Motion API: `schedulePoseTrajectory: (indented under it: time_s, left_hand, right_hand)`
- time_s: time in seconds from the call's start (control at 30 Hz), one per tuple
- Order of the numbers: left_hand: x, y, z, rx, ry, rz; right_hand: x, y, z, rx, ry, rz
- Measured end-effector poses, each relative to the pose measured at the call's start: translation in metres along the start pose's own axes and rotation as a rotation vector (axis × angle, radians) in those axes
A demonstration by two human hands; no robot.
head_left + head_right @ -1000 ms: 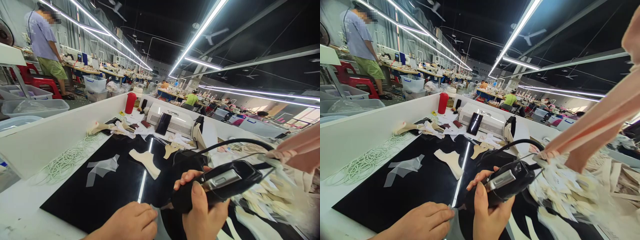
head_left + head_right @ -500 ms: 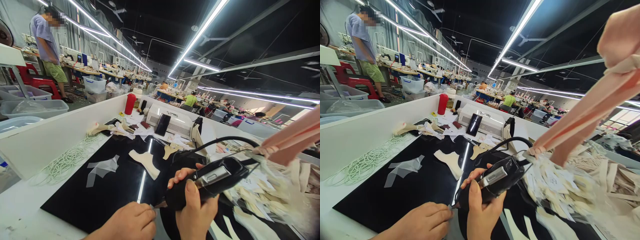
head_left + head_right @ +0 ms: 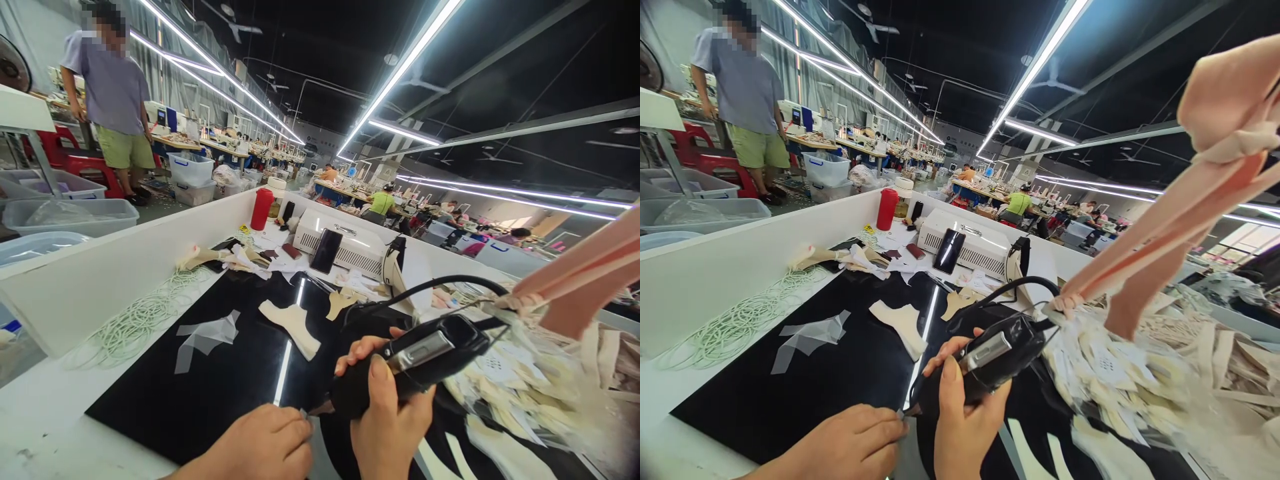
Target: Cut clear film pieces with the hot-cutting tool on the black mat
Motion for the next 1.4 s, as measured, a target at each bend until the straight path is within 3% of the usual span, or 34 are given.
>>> schedulePoseTrajectory:
  time_s: [0.33,0.53,0.8,0.97,1.4]
  left_hand:
    - [0.0,0.0,-0.001,-0.062,0.016,0.004]
    - [0.0,-0.001,0.001,-0.002,0.03,0.002]
    - [-0.004,0.001,0.004,0.078,0.039,0.031]
    - [-0.006,0.002,0.006,0.055,0.044,0.026]
    - [-0.007,-0.004,0.012,0.068,0.032,0.013]
  right_hand:
    - [-0.007,0.002,-0.004,0.01,-0.029,-0.033]
    - [0.001,-0.002,-0.004,0.0,-0.029,-0.036]
    - [0.035,0.0,0.039,-0.082,0.044,-0.009]
    - [0.043,0.012,0.063,-0.112,0.076,-0.025]
    - [0.042,0.013,0.071,-0.088,0.092,0.007]
Point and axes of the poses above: each hand's wrist, its own y-axis away from the middle knuckle, its own z-axis out of the back of the hand, x = y × z, the point moved 5 cm from there along -y, towards the middle knuckle, and after that the axes turned 2 degrees about -y, right-handed, at the moved point
